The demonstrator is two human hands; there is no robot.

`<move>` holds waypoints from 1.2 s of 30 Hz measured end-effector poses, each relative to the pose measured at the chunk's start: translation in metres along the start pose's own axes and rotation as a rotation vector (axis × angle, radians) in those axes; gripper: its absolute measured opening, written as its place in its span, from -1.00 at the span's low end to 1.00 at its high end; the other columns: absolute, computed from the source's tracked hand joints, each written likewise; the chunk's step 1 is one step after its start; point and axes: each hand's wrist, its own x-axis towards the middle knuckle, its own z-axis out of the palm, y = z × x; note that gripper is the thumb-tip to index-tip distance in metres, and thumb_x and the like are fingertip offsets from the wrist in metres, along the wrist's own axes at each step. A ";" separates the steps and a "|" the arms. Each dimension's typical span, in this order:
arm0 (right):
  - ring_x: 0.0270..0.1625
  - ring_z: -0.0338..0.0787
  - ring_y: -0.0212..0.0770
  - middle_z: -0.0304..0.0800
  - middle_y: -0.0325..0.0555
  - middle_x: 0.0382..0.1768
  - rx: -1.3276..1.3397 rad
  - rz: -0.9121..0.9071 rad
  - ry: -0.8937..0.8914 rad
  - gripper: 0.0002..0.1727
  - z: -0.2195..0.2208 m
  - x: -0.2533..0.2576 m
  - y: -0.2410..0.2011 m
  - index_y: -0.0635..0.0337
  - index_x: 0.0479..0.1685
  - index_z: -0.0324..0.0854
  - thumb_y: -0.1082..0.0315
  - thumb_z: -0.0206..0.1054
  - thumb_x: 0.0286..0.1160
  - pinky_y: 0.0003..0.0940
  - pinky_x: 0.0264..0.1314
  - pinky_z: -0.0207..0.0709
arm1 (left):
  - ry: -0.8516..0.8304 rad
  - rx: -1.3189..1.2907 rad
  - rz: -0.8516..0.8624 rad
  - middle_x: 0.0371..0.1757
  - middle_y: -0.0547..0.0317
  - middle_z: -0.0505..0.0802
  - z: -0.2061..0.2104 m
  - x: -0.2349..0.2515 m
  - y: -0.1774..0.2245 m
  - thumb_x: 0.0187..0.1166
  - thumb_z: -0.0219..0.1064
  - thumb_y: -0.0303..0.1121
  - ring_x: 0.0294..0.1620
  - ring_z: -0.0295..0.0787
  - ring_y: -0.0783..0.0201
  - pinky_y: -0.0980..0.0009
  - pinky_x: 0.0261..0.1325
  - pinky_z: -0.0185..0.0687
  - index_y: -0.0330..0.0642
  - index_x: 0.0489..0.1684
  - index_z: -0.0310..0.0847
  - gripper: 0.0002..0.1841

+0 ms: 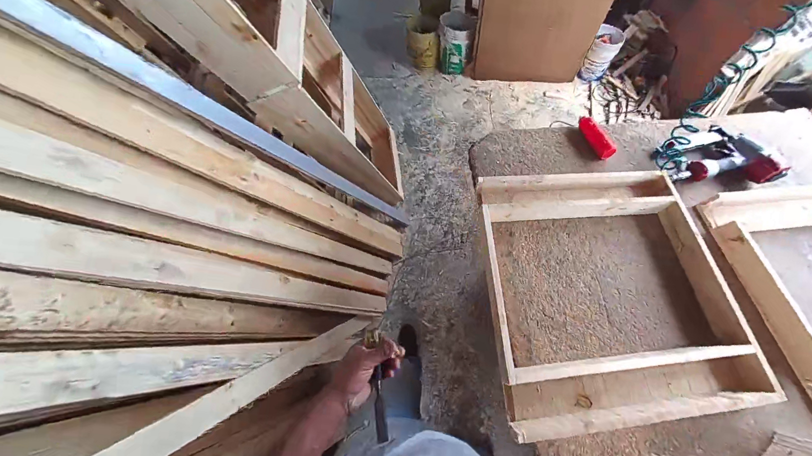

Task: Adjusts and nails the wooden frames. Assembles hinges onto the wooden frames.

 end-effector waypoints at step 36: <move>-0.47 0.86 -0.04 0.85 0.09 -0.24 -0.184 0.357 -0.639 -0.45 0.779 0.701 -0.523 0.21 0.47 0.41 0.14 0.38 0.59 -0.07 -0.37 0.81 | -0.060 0.613 -0.391 -0.45 0.03 0.83 0.011 0.776 0.692 0.56 0.41 -0.48 -0.51 0.78 0.24 0.37 -0.40 0.74 -0.37 -0.04 0.62 -0.83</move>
